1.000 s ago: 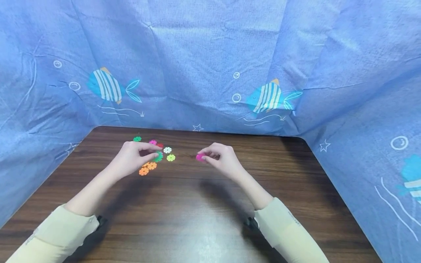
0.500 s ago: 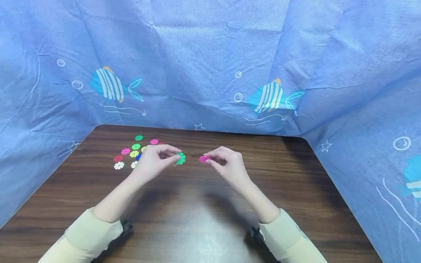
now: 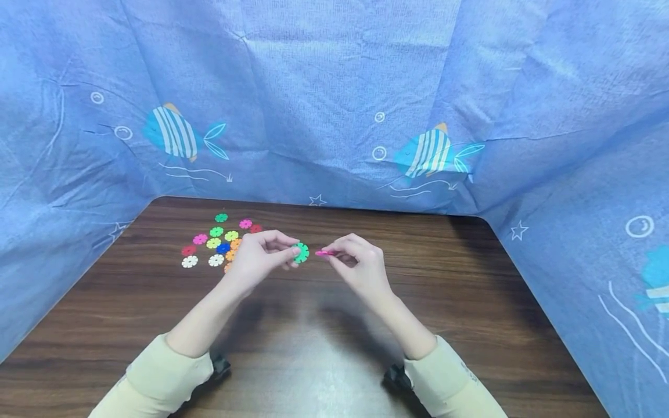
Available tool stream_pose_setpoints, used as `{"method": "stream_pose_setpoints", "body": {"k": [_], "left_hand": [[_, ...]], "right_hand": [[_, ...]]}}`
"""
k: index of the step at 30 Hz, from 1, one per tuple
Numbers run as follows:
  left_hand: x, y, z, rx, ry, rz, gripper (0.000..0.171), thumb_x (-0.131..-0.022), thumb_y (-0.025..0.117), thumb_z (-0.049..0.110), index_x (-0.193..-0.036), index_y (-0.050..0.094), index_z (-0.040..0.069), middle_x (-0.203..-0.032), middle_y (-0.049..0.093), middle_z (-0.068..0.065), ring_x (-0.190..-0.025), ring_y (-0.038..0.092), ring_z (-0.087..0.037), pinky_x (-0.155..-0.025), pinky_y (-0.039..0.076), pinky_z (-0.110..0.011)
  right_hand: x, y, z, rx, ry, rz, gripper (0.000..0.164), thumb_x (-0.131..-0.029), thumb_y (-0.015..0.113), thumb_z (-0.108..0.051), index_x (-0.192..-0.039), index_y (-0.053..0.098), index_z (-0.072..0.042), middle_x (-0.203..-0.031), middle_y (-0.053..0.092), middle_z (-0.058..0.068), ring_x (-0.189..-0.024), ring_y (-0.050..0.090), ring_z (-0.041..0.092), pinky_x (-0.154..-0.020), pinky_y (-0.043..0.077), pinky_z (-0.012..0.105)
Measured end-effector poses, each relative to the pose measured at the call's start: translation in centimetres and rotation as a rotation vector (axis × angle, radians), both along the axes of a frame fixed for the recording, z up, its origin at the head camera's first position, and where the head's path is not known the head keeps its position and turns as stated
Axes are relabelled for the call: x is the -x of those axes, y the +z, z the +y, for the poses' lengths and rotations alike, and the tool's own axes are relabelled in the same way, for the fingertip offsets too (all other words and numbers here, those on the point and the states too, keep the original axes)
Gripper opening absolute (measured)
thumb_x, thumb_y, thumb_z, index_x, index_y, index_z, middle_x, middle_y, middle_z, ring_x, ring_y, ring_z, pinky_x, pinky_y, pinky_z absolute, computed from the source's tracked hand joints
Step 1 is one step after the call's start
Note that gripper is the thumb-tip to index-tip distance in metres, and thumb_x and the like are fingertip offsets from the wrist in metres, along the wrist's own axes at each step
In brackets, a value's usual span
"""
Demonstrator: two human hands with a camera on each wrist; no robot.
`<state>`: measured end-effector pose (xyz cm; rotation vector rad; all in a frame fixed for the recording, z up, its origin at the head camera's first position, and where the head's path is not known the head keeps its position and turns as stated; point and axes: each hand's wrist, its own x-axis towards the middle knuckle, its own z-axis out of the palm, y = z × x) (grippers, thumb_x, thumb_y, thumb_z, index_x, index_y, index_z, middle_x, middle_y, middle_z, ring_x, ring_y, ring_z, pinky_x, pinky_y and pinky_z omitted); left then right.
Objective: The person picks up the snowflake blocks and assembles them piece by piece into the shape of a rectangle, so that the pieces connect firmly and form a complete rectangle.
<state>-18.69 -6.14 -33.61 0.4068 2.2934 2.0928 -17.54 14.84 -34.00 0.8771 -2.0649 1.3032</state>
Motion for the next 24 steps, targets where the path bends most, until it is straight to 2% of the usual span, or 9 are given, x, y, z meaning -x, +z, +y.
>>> {"method": "stream_pose_setpoints", "body": {"k": [4,9,15,20,24], "left_hand": [[-0.2,-0.2,0.4,-0.002,-0.006,-0.026,0.017,-0.083,0.072,0.009,-0.097,0.07,0.001,-0.082,0.072,-0.014,-0.065,0.069,-0.019,-0.063,0.058,-0.034],[-0.4,-0.5,0.7,-0.01,-0.018,-0.036,0.016,-0.083,0.072,0.008,-0.097,0.07,0.0,-0.083,0.072,-0.014,-0.065,0.069,-0.018,-0.063,0.058,-0.034],[-0.5,-0.8,1.0,-0.022,-0.034,-0.033,0.016,-0.083,0.071,0.007,-0.096,0.07,-0.002,-0.084,0.071,-0.015,-0.064,0.068,-0.017,-0.063,0.058,-0.035],[-0.7,-1.0,1.2,-0.027,-0.06,-0.019,0.018,-0.083,0.071,0.005,-0.097,0.07,-0.005,-0.087,0.071,-0.019,-0.063,0.068,-0.016,-0.064,0.058,-0.035],[-0.9,-1.1,1.4,0.006,-0.075,0.01,0.018,-0.082,0.072,0.004,-0.098,0.07,-0.005,-0.087,0.071,-0.019,-0.063,0.068,-0.016,-0.064,0.058,-0.034]], "right_hand": [[1.1,-1.6,0.5,0.001,0.003,0.01,0.015,-0.076,0.074,0.005,-0.085,0.073,-0.006,-0.081,0.067,0.007,-0.074,0.064,0.009,-0.063,0.054,0.019],[1.0,-1.7,0.3,-0.011,0.031,0.042,0.022,-0.071,0.074,0.012,-0.086,0.074,-0.004,-0.081,0.066,0.011,-0.072,0.065,0.014,-0.063,0.054,0.019],[0.9,-1.9,0.4,-0.036,0.067,0.049,0.021,-0.073,0.073,0.012,-0.088,0.074,-0.003,-0.083,0.065,0.008,-0.07,0.066,0.014,-0.064,0.055,0.02],[0.9,-2.2,0.7,-0.101,0.028,0.137,0.022,-0.072,0.076,0.007,-0.087,0.075,-0.008,-0.081,0.067,0.002,-0.072,0.065,0.012,-0.065,0.052,0.015],[0.8,-2.6,0.9,-0.122,0.004,0.197,0.022,-0.07,0.078,0.005,-0.086,0.076,-0.01,-0.078,0.068,-0.002,-0.071,0.065,0.011,-0.065,0.049,0.013]]}}
